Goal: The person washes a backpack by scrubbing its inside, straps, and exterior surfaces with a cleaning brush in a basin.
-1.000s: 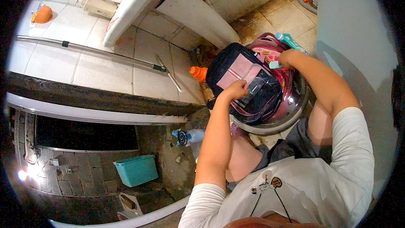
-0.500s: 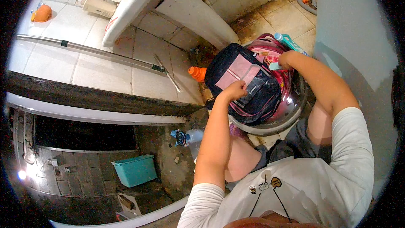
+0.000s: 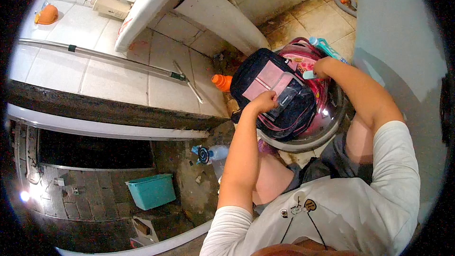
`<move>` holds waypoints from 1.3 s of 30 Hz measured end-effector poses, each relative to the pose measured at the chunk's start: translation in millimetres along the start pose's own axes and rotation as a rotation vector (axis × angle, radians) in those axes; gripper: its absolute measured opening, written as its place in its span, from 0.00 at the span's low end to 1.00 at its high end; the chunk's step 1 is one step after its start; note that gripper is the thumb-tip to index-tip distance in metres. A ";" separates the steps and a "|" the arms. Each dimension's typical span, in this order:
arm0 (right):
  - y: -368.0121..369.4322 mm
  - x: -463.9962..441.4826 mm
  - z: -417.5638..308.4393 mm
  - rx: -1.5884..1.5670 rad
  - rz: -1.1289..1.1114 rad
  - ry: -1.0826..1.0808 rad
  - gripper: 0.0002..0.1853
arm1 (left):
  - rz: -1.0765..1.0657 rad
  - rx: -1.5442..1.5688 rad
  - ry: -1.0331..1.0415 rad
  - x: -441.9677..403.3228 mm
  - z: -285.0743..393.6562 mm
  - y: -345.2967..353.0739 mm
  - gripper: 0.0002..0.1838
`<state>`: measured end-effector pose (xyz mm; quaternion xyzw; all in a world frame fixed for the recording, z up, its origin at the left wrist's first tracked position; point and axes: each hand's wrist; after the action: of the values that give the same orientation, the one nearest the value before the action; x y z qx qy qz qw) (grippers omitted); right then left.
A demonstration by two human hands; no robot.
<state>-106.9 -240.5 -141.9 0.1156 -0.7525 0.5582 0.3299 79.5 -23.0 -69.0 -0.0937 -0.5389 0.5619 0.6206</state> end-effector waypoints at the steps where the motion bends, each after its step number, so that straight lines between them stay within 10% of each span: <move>1: -1.0 1.0 -0.6 0.025 -0.007 -0.013 0.20 | 0.000 0.000 -0.001 -0.8 -1.3 0.4 0.08; 19: -6.3 7.8 -5.9 0.030 -0.008 -0.020 0.20 | -0.100 0.081 -0.086 8.7 12.0 -5.1 0.06; 27: 6.2 -8.4 5.7 -0.007 0.058 0.014 0.20 | -0.021 1.713 0.124 8.5 16.5 -32.0 0.10; 39: -4.6 6.1 -1.6 0.031 0.007 0.001 0.23 | -0.033 1.836 0.186 3.7 5.8 -33.2 0.10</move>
<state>-108.4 -239.4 -134.3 0.1179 -0.7440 0.5709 0.3264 94.0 -34.5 -40.6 0.3985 0.1689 0.7501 0.5001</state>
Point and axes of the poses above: each hand's wrist, its own x-axis away from the middle knuckle, its own y-axis out of the palm, z = x × y, and after that the axes turned 14 degrees about -y, right-handed
